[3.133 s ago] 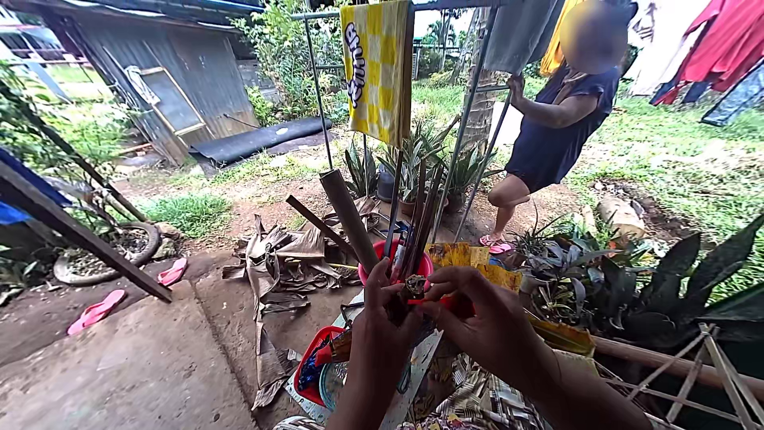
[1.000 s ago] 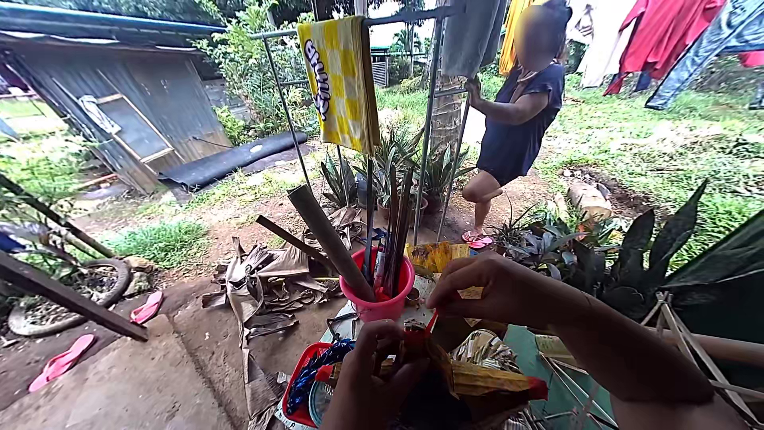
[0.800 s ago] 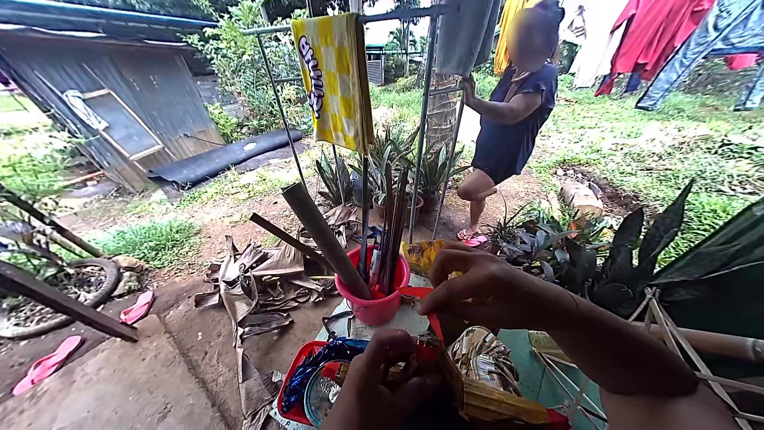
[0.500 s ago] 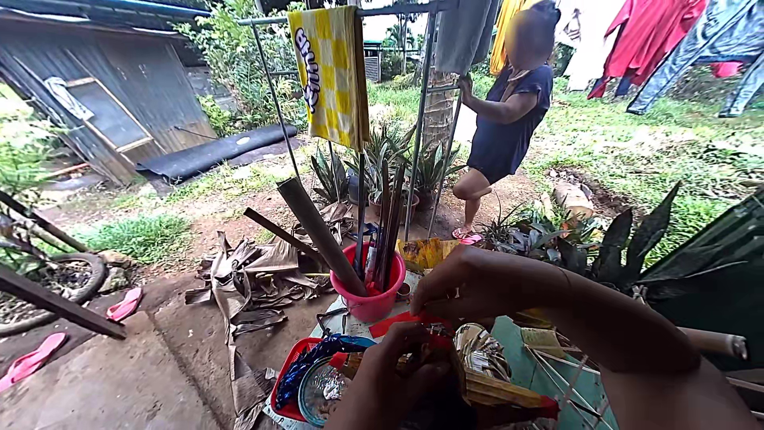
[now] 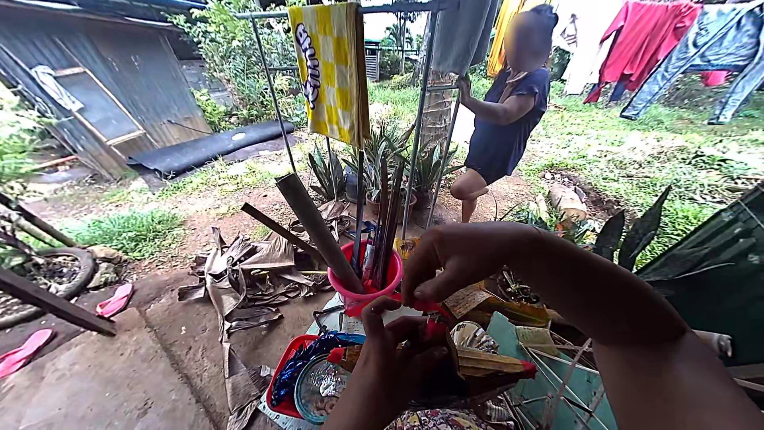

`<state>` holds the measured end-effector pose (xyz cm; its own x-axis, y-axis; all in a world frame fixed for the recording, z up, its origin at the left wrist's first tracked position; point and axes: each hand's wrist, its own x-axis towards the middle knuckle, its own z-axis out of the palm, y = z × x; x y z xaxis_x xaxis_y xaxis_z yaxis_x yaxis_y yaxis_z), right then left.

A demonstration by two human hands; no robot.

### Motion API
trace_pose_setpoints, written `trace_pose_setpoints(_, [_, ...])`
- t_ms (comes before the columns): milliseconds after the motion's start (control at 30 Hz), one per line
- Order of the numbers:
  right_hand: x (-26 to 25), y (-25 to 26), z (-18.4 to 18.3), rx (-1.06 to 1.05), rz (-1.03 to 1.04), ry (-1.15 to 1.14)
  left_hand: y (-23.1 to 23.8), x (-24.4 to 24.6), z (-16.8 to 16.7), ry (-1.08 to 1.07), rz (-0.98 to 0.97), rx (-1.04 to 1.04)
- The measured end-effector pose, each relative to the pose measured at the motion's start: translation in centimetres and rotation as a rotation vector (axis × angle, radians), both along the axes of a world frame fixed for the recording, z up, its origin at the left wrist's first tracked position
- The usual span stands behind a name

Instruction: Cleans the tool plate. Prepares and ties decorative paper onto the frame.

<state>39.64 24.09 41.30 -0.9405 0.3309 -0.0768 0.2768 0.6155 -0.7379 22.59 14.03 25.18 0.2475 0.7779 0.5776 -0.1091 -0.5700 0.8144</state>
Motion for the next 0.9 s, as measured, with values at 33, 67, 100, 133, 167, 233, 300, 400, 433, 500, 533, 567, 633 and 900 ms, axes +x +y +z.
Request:
trace_pose_setpoints(33, [-0.3, -0.2, 0.2, 0.008, -0.016, -0.009, 0.1, 0.0, 0.1, -0.002, 0.008, -0.024])
trace_pose_setpoints(67, [-0.6, -0.4, 0.3, 0.038, -0.022, -0.018, 0.2, 0.1, 0.2, 0.001, 0.016, -0.055])
trace_pose_setpoints(100, [-0.8, -0.7, 0.2, 0.089, -0.011, -0.025, 0.4, 0.1, 0.3, 0.011, 0.018, -0.092])
trace_pose_setpoints(133, [-1.1, -0.9, -0.1, 0.147, 0.005, -0.017, 0.6, 0.1, 0.4, 0.025, 0.020, -0.120])
trace_pose_setpoints(167, [-1.3, -1.2, -0.4, 0.199, 0.026, -0.006, 0.8, 0.2, 0.3, 0.033, 0.019, -0.138])
trace_pose_setpoints(233, [-1.6, -1.6, -0.9, 0.294, 0.063, -0.016, 1.3, 0.1, -0.1, 0.024, 0.009, -0.162])
trace_pose_setpoints(300, [-1.8, -1.9, -1.3, 0.396, 0.070, -0.047, 1.5, 0.2, -0.1, 0.000, 0.007, -0.158])
trace_pose_setpoints(400, [-1.9, -2.0, -1.6, 0.490, 0.049, -0.061, 1.8, 0.4, -0.1, -0.022, 0.012, -0.165])
trace_pose_setpoints(433, [-1.9, -2.1, -1.5, 0.493, 0.029, -0.071, 1.8, 0.4, -0.2, -0.021, 0.003, -0.171])
trace_pose_setpoints(500, [-1.9, -2.3, -1.1, 0.502, -0.034, -0.122, 1.8, 0.4, -0.1, -0.016, -0.028, -0.188])
trace_pose_setpoints(533, [-2.0, -2.2, -0.8, 0.498, -0.075, -0.156, 1.8, 0.4, -0.1, 0.002, -0.039, -0.189])
trace_pose_setpoints(567, [-2.0, -2.0, -0.5, 0.485, -0.119, -0.164, 1.8, 0.5, 0.1, 0.016, -0.040, -0.192])
trace_pose_setpoints(633, [-1.7, -1.0, -0.4, 0.423, -0.188, -0.143, 1.3, 0.7, 0.4, 0.026, -0.009, -0.214])
trace_pose_setpoints(900, [0.6, 0.3, -0.8, 0.153, -0.354, -0.131, -0.5, 1.7, 0.4, 0.263, 0.352, -0.011])
